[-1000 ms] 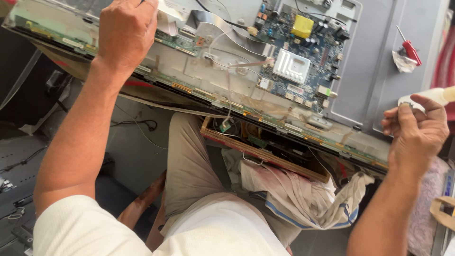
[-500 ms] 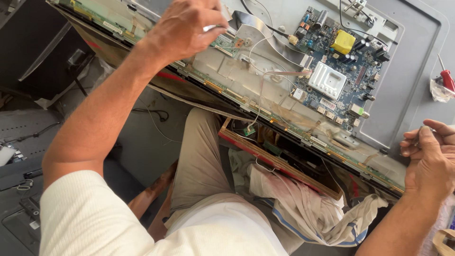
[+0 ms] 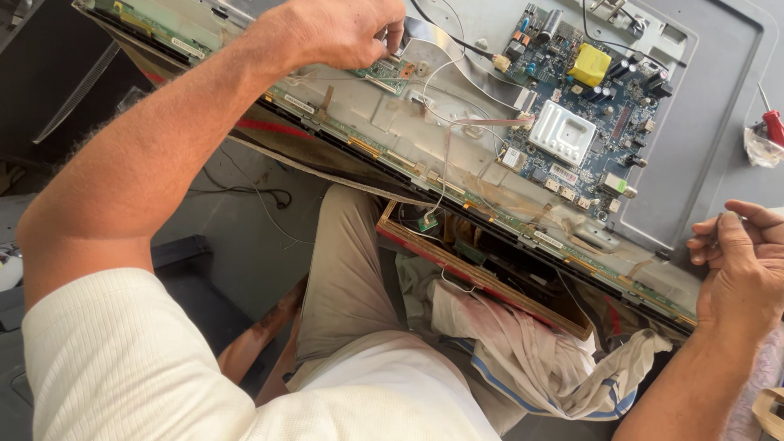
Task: The person works on a television mainboard resting on their lap, using both hands to peel a protective strip from a flat ribbon cable and carefully align and seat its connector into the board edge. They briefly lift and reposition the board, wipe the cable with a cloth, and continue pressing the connector into place.
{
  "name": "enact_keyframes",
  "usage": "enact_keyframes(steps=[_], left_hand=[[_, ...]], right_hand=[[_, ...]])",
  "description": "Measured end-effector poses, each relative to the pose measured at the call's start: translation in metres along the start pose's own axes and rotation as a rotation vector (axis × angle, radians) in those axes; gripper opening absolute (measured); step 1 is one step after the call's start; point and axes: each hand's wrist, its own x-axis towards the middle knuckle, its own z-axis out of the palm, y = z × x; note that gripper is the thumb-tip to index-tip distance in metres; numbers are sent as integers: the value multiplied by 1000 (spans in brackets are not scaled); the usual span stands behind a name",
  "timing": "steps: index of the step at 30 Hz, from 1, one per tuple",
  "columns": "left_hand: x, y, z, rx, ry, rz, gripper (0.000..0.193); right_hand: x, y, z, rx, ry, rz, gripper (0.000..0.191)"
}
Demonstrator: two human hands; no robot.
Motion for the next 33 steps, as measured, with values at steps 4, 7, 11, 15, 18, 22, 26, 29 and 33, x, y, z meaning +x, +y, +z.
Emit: enact_keyframes(steps=[4,7,11,15,18,22,26,29,33], left_hand=[[6,0,-4,29,-31,36,14],[8,1,-3,27,-50,21,12],[9,-2,-1,43,-55,27,13],[15,-8,3,-23,-91,13,14],[21,-11,8,-23,-109,28,15],[22,-12,13,4,-81,68,15],[20,-10,14,56,-74,64,15],[20,-9,13,18,-69,59,17],[22,-10,13,-5,-55,95,17]], right_hand=[[-4,-16,16,-13,27,25,13],[-6,-21,21,-50,23,10,12],[-4,-18,20,-49,9,16,14],[-4,-15,17,-80,10,13,16],[-4,-13,17,-89,12,13,17],[-3,-11,16,-116,14,13,18],[-3,-8,14,-116,9,17,18],[-2,-6,13,-114,9,20,18],[-1,-5,12,-121,15,24,18]])
